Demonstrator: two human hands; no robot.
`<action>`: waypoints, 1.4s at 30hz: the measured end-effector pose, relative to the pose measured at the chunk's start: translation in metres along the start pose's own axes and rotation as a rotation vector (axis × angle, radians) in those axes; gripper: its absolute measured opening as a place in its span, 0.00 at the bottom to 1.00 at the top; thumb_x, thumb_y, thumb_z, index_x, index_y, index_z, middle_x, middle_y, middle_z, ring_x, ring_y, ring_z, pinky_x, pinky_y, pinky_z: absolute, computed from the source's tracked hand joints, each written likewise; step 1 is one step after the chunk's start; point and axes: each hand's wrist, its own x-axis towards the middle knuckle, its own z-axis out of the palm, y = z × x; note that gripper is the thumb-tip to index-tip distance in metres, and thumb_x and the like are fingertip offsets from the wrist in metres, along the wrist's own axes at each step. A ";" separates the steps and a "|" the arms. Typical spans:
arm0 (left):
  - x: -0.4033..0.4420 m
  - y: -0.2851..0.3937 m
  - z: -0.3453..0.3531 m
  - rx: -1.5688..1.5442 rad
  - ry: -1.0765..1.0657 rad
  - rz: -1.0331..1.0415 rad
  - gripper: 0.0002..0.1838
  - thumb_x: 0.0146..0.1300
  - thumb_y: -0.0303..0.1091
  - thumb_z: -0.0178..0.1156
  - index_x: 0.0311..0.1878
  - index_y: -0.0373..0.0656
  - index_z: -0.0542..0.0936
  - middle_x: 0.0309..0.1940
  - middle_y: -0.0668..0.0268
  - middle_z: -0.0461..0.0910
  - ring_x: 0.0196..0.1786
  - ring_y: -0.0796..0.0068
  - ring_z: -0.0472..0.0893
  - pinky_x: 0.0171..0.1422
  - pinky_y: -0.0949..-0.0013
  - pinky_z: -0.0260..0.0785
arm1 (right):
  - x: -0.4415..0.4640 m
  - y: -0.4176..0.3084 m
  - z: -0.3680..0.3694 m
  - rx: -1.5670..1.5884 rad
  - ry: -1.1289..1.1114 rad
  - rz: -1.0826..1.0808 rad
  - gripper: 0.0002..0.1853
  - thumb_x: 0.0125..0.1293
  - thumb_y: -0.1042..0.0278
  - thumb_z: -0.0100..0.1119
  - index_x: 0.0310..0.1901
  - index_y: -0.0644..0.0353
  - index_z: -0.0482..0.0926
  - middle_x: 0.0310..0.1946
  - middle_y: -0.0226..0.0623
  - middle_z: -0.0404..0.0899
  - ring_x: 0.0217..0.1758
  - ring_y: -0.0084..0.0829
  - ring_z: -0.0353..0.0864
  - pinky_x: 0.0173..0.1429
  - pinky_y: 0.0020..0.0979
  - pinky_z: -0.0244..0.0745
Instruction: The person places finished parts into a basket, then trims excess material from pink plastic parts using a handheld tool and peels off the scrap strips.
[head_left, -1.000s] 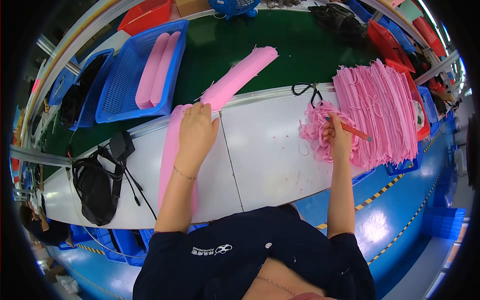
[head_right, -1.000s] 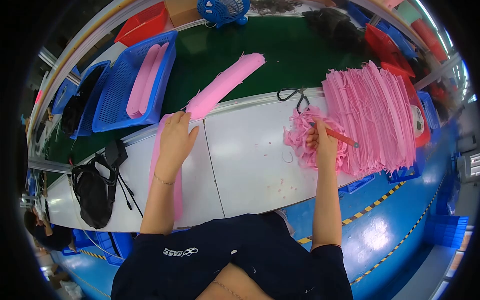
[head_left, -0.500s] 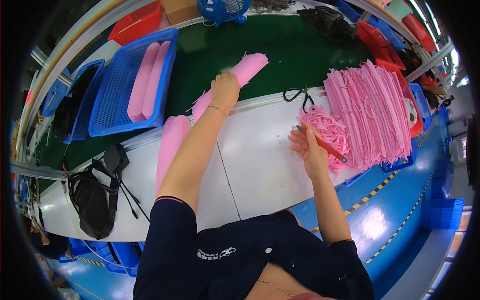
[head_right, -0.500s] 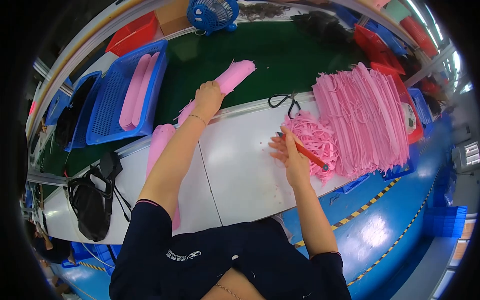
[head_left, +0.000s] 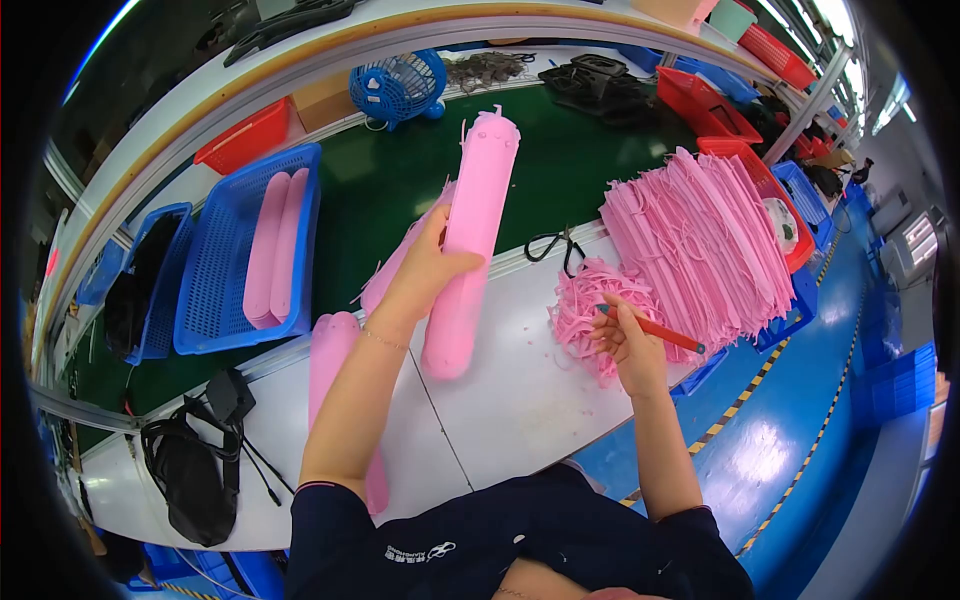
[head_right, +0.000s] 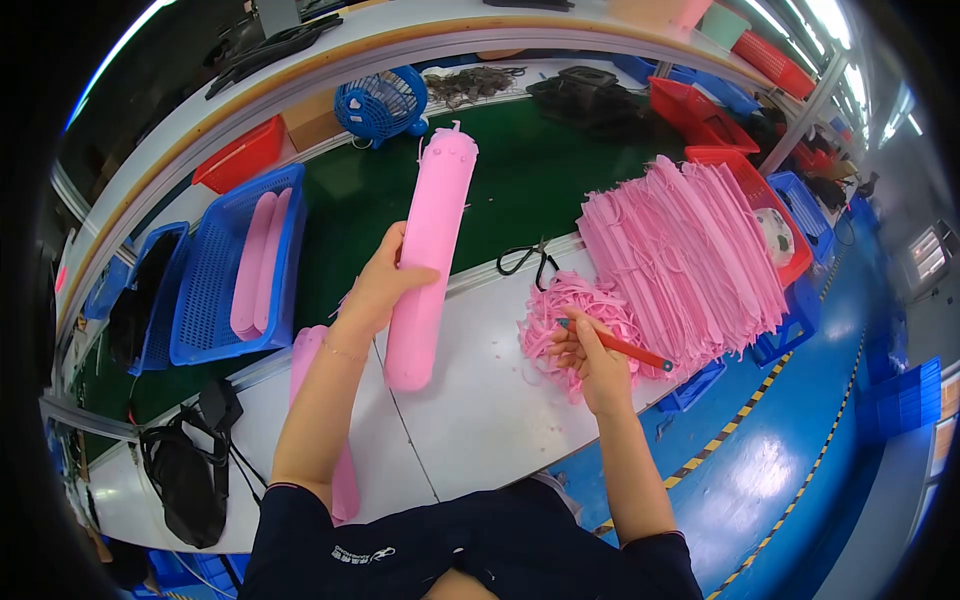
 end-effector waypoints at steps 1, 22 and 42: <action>-0.017 0.002 0.003 0.000 -0.009 0.000 0.36 0.44 0.28 0.63 0.62 0.44 0.66 0.54 0.58 0.71 0.51 0.64 0.75 0.57 0.65 0.68 | 0.001 -0.007 0.004 -0.009 0.003 -0.060 0.18 0.72 0.62 0.47 0.56 0.65 0.72 0.37 0.38 0.79 0.37 0.28 0.81 0.37 0.25 0.75; -0.123 -0.011 0.027 -0.455 -0.198 -0.338 0.26 0.57 0.27 0.61 0.61 0.37 0.71 0.47 0.65 0.78 0.45 0.80 0.77 0.51 0.77 0.69 | -0.015 -0.019 0.069 -0.336 -0.035 -0.557 0.09 0.64 0.77 0.58 0.45 0.64 0.80 0.35 0.31 0.75 0.33 0.18 0.72 0.36 0.19 0.65; -0.129 0.000 0.025 -0.413 -0.160 -0.369 0.28 0.55 0.28 0.62 0.61 0.37 0.71 0.46 0.64 0.79 0.45 0.80 0.78 0.52 0.76 0.69 | -0.014 -0.030 0.069 -0.640 -0.057 -0.767 0.09 0.60 0.78 0.61 0.42 0.64 0.81 0.36 0.35 0.78 0.35 0.24 0.75 0.38 0.23 0.69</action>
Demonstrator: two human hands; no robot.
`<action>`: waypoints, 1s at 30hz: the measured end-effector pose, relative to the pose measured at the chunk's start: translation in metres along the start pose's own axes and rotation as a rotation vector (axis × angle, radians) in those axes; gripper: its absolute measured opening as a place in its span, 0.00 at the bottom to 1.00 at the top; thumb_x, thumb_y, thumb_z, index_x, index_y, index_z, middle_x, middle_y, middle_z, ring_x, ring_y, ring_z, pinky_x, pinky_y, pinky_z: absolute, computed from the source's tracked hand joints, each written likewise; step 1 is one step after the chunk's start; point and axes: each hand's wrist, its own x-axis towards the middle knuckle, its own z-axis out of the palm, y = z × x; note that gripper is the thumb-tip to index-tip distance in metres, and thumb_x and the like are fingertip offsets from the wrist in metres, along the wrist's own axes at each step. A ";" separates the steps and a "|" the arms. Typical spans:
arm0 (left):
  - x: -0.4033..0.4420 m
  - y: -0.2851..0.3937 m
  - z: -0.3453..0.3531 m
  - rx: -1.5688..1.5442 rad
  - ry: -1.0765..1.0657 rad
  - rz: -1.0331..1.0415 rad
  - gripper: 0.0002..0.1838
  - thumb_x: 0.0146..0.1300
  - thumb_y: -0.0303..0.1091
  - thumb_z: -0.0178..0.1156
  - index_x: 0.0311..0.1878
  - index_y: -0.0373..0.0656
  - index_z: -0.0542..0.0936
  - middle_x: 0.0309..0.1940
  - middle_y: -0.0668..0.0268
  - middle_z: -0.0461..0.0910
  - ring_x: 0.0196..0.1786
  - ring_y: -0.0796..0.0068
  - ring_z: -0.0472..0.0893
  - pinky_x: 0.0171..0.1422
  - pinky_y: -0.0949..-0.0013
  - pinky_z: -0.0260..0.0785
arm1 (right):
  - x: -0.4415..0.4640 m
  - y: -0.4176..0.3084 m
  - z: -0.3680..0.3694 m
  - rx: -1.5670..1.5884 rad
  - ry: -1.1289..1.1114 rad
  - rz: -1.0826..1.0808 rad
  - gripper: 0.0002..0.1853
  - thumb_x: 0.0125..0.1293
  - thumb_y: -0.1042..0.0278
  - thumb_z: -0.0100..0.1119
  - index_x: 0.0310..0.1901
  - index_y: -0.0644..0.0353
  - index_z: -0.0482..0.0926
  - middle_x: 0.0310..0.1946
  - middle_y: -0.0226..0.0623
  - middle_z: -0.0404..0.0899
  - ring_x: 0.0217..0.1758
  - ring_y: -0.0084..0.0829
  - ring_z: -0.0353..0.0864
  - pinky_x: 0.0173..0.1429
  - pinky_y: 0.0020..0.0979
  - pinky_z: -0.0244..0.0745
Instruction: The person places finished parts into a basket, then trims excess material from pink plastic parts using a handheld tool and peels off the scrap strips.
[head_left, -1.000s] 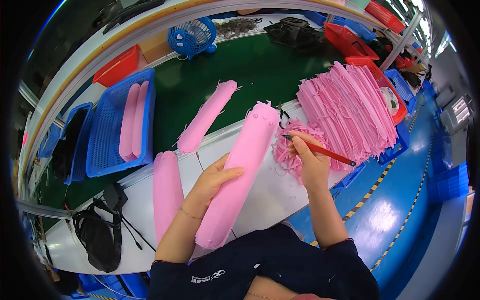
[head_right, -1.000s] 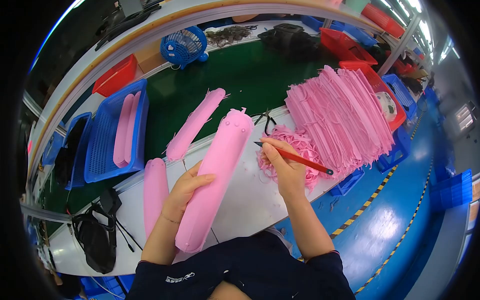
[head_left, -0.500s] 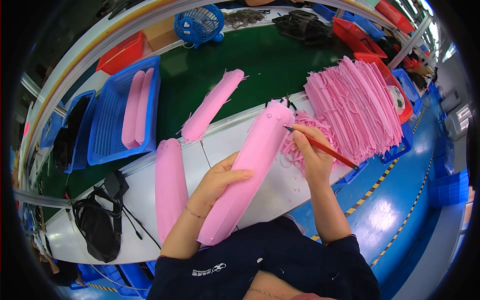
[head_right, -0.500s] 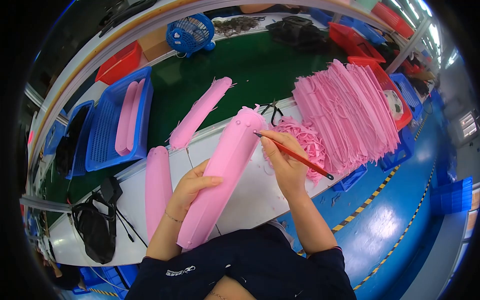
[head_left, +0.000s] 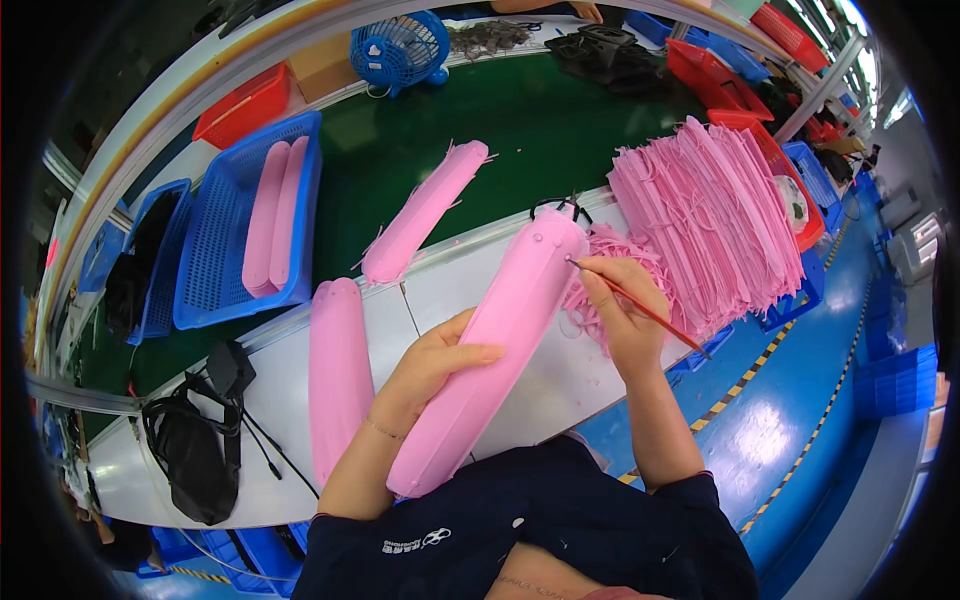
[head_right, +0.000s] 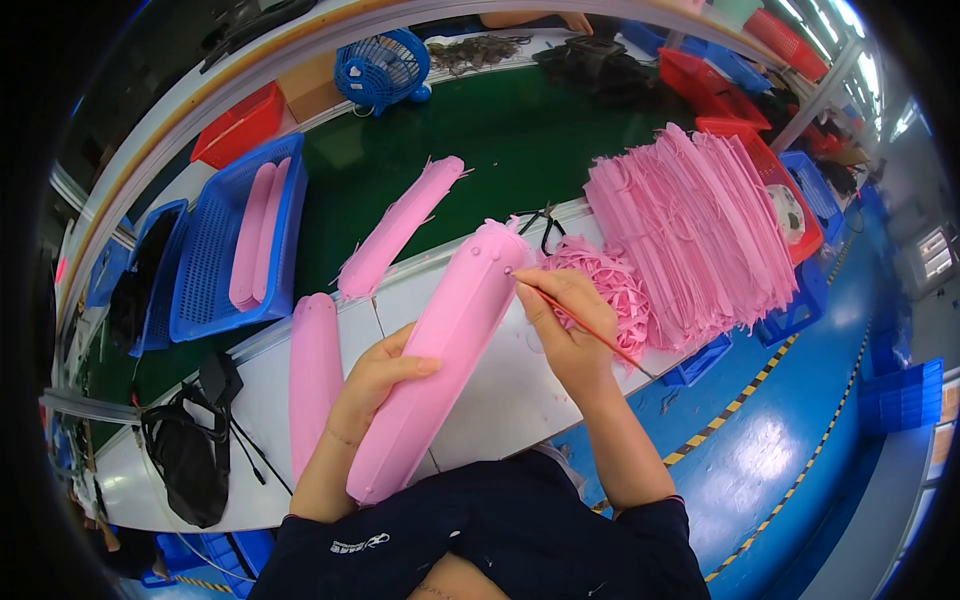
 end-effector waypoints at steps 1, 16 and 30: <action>0.001 0.000 -0.001 0.003 -0.011 0.005 0.28 0.55 0.28 0.62 0.61 0.37 0.71 0.46 0.64 0.79 0.45 0.80 0.78 0.52 0.76 0.69 | 0.001 -0.001 -0.001 -0.138 -0.032 -0.079 0.09 0.59 0.79 0.61 0.42 0.63 0.81 0.39 0.36 0.79 0.38 0.29 0.76 0.41 0.26 0.70; 0.003 -0.011 -0.014 -0.238 -0.080 0.027 0.29 0.54 0.26 0.57 0.62 0.30 0.67 0.47 0.57 0.78 0.43 0.76 0.81 0.50 0.76 0.74 | 0.027 0.000 -0.012 -0.606 -0.397 -0.812 0.15 0.54 0.75 0.54 0.45 0.66 0.79 0.47 0.44 0.79 0.52 0.38 0.79 0.56 0.39 0.73; 0.006 -0.020 -0.007 -0.338 -0.097 0.009 0.26 0.54 0.25 0.55 0.59 0.31 0.70 0.44 0.59 0.80 0.41 0.78 0.81 0.48 0.79 0.73 | 0.011 0.061 -0.034 -0.523 0.154 -0.329 0.09 0.59 0.77 0.58 0.42 0.66 0.80 0.45 0.43 0.79 0.47 0.36 0.80 0.52 0.31 0.74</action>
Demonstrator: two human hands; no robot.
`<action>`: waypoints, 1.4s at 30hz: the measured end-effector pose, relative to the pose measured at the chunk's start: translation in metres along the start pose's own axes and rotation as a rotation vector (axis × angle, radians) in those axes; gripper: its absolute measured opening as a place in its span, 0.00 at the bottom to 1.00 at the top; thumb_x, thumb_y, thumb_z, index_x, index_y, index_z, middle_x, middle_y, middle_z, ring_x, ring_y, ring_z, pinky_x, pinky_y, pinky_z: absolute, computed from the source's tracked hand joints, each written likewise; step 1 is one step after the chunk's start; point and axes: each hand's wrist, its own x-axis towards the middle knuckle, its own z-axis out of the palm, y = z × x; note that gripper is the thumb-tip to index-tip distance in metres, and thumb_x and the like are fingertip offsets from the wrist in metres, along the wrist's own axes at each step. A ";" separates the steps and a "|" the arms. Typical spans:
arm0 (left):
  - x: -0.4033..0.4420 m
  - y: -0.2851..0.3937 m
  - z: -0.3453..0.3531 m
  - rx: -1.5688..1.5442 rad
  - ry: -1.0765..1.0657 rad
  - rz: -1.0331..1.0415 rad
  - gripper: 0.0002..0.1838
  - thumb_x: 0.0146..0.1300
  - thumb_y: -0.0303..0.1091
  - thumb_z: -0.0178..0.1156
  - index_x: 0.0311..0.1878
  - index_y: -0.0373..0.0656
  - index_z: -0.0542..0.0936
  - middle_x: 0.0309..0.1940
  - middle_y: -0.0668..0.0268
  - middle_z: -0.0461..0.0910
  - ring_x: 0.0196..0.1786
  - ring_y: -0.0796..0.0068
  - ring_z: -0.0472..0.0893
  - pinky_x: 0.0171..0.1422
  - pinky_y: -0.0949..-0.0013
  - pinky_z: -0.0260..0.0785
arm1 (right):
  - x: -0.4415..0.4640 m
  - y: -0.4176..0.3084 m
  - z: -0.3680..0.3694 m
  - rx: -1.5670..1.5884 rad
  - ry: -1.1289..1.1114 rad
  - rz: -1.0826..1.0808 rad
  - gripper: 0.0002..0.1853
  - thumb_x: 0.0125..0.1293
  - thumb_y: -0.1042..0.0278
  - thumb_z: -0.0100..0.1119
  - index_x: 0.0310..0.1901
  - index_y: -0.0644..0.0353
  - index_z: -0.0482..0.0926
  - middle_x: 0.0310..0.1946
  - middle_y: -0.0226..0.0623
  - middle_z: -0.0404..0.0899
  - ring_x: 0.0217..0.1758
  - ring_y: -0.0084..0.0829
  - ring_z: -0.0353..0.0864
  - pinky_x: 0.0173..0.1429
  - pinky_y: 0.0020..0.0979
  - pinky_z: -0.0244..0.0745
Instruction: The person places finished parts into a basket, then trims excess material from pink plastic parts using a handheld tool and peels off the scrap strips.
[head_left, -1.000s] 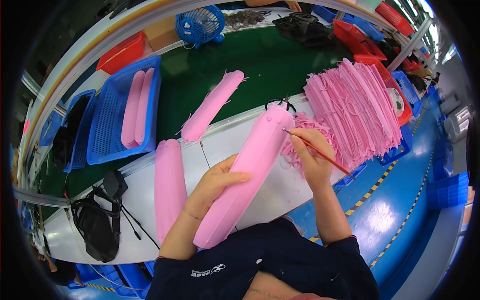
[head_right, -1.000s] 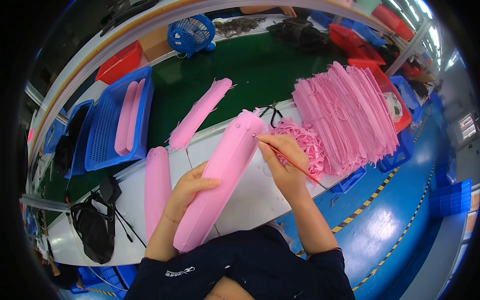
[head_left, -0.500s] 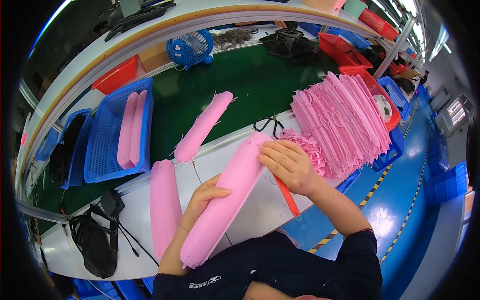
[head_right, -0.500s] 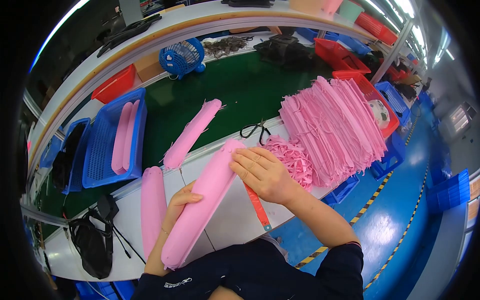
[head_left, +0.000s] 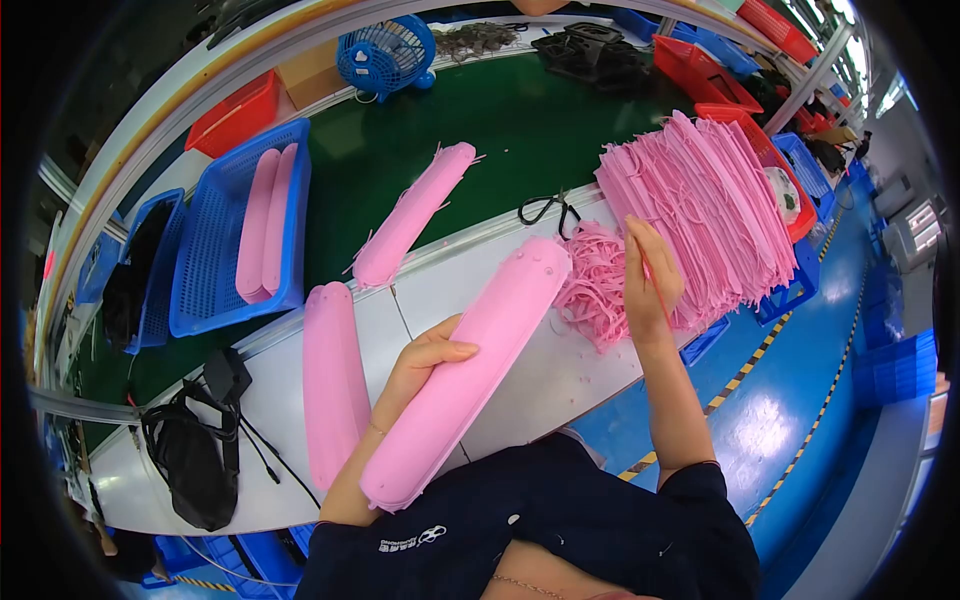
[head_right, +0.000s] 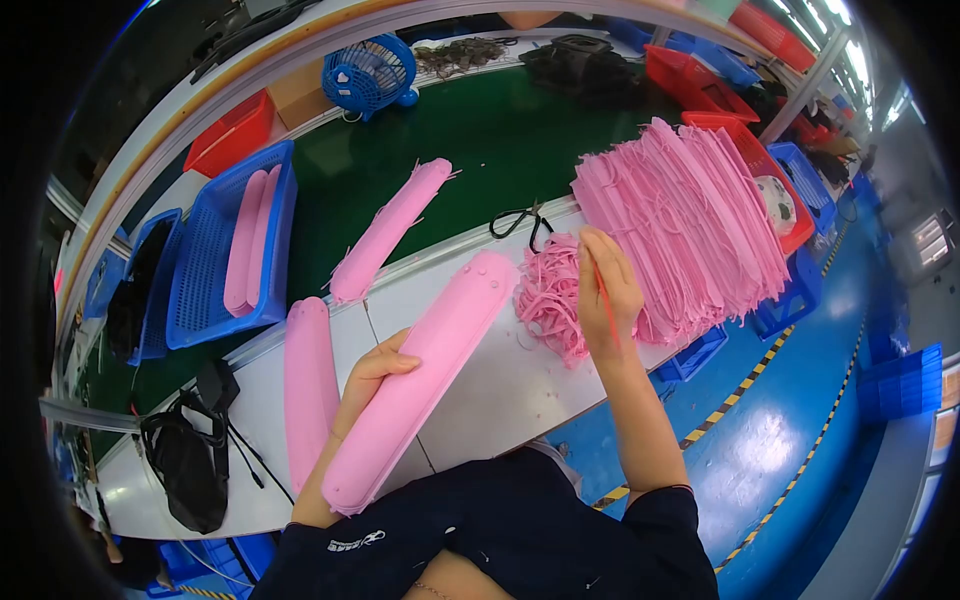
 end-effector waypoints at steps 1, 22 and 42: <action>0.000 0.001 -0.001 0.001 0.005 -0.002 0.26 0.54 0.25 0.55 0.59 0.31 0.70 0.44 0.59 0.80 0.41 0.78 0.81 0.48 0.79 0.73 | -0.009 0.010 0.002 0.074 0.023 0.323 0.08 0.62 0.76 0.58 0.42 0.65 0.81 0.44 0.42 0.80 0.45 0.34 0.80 0.50 0.29 0.73; -0.004 -0.001 0.008 0.602 -0.011 0.046 0.24 0.59 0.29 0.60 0.60 0.37 0.73 0.43 0.71 0.77 0.43 0.86 0.74 0.49 0.79 0.67 | -0.007 -0.070 0.011 0.799 -0.245 0.697 0.10 0.65 0.72 0.57 0.46 0.62 0.81 0.41 0.30 0.72 0.43 0.20 0.71 0.46 0.20 0.66; -0.009 0.001 0.009 0.626 -0.027 0.087 0.23 0.60 0.30 0.60 0.60 0.37 0.73 0.42 0.70 0.77 0.43 0.84 0.73 0.50 0.78 0.66 | -0.004 -0.077 0.010 0.690 -0.228 0.557 0.08 0.66 0.72 0.56 0.44 0.61 0.82 0.40 0.32 0.74 0.42 0.21 0.73 0.45 0.21 0.68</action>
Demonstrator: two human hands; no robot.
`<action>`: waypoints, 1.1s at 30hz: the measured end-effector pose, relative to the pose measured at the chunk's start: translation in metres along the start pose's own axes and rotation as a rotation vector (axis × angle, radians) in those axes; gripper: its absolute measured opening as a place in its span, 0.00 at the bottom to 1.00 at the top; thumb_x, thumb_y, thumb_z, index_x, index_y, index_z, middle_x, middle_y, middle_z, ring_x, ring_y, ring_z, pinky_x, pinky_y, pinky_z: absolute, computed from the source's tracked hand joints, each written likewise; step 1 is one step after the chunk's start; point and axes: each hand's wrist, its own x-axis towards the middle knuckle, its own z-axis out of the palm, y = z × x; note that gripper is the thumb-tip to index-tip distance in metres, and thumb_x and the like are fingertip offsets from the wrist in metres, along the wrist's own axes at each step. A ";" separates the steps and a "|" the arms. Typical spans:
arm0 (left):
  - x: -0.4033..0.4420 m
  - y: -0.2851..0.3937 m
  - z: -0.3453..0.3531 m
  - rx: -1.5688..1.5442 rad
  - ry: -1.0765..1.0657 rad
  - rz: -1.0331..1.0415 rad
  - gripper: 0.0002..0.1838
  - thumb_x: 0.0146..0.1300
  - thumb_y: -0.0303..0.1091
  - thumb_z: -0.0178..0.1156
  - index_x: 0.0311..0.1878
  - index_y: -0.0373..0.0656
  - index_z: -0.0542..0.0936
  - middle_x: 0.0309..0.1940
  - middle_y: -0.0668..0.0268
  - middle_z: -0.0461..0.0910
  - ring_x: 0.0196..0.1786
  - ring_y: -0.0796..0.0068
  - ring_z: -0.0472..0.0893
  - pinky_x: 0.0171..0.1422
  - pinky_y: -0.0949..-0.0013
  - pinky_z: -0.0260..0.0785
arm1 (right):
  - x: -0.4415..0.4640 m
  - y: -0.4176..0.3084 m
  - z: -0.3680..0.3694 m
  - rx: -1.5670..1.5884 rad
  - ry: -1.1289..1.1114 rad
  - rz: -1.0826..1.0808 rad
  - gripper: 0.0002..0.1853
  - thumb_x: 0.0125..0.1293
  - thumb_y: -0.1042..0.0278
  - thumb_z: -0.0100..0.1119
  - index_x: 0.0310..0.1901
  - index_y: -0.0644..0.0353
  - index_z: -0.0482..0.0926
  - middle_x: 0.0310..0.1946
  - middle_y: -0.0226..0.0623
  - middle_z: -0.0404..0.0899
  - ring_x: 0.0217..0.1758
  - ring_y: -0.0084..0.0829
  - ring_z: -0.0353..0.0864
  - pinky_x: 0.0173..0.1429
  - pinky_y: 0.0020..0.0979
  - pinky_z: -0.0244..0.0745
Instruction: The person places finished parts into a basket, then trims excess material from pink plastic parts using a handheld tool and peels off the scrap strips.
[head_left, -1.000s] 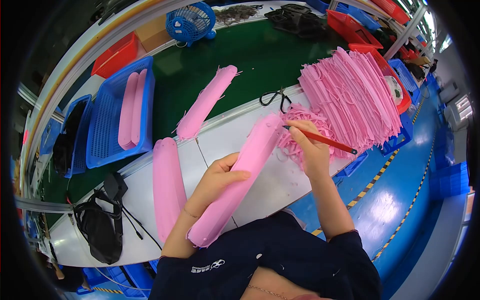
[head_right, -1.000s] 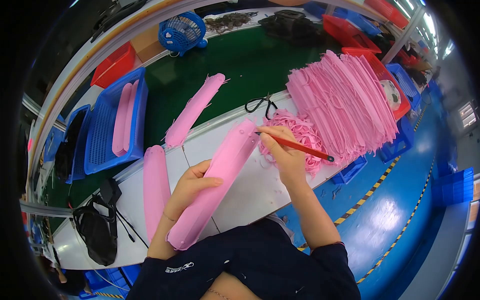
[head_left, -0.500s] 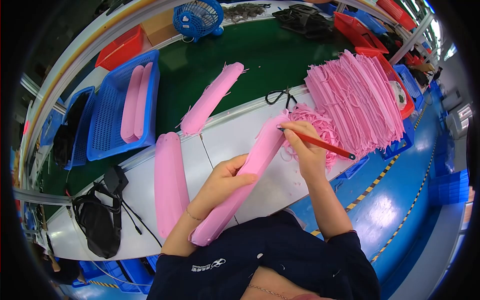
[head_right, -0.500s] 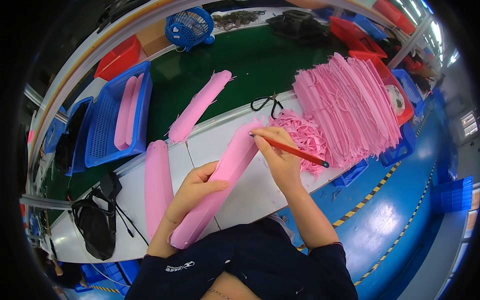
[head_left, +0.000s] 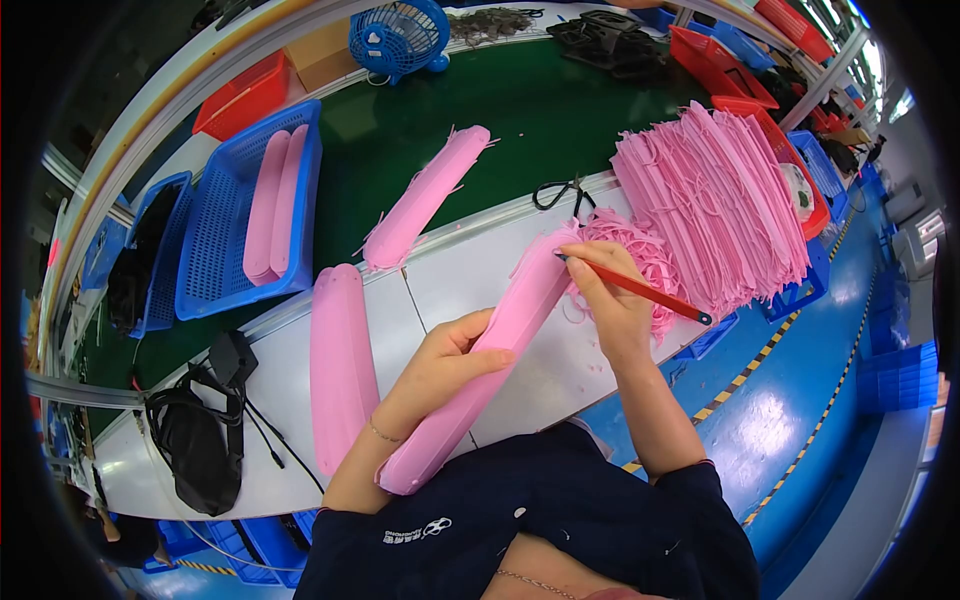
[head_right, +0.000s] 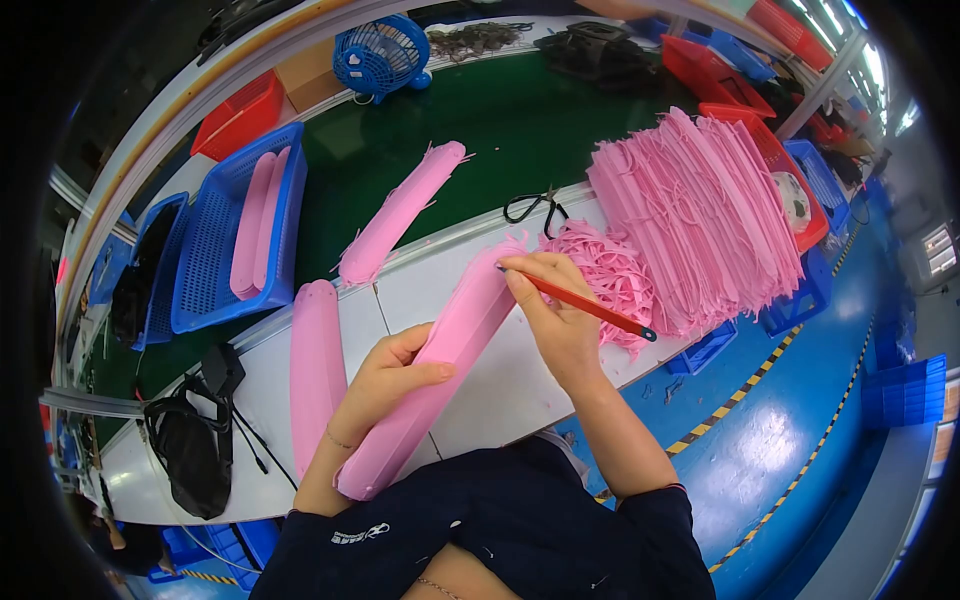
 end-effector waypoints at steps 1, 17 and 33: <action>0.000 0.000 0.001 -0.001 0.000 0.000 0.23 0.60 0.30 0.60 0.60 0.37 0.73 0.42 0.70 0.77 0.43 0.84 0.73 0.50 0.78 0.66 | 0.000 -0.001 0.000 -0.003 0.005 0.007 0.08 0.65 0.73 0.57 0.44 0.61 0.82 0.40 0.33 0.75 0.43 0.24 0.73 0.45 0.23 0.68; -0.005 0.007 0.000 -0.135 0.002 -0.101 0.23 0.56 0.27 0.62 0.57 0.35 0.74 0.44 0.67 0.79 0.45 0.83 0.76 0.51 0.79 0.67 | 0.020 0.000 -0.029 -0.811 -0.331 -0.962 0.16 0.53 0.73 0.56 0.45 0.65 0.78 0.45 0.44 0.79 0.50 0.41 0.80 0.52 0.39 0.75; 0.000 0.008 0.003 -0.250 -0.014 -0.121 0.22 0.56 0.26 0.60 0.56 0.35 0.74 0.44 0.64 0.79 0.45 0.81 0.77 0.52 0.78 0.68 | 0.032 0.030 -0.059 -0.725 0.247 -0.642 0.11 0.56 0.79 0.60 0.42 0.67 0.80 0.43 0.45 0.79 0.48 0.44 0.80 0.52 0.36 0.76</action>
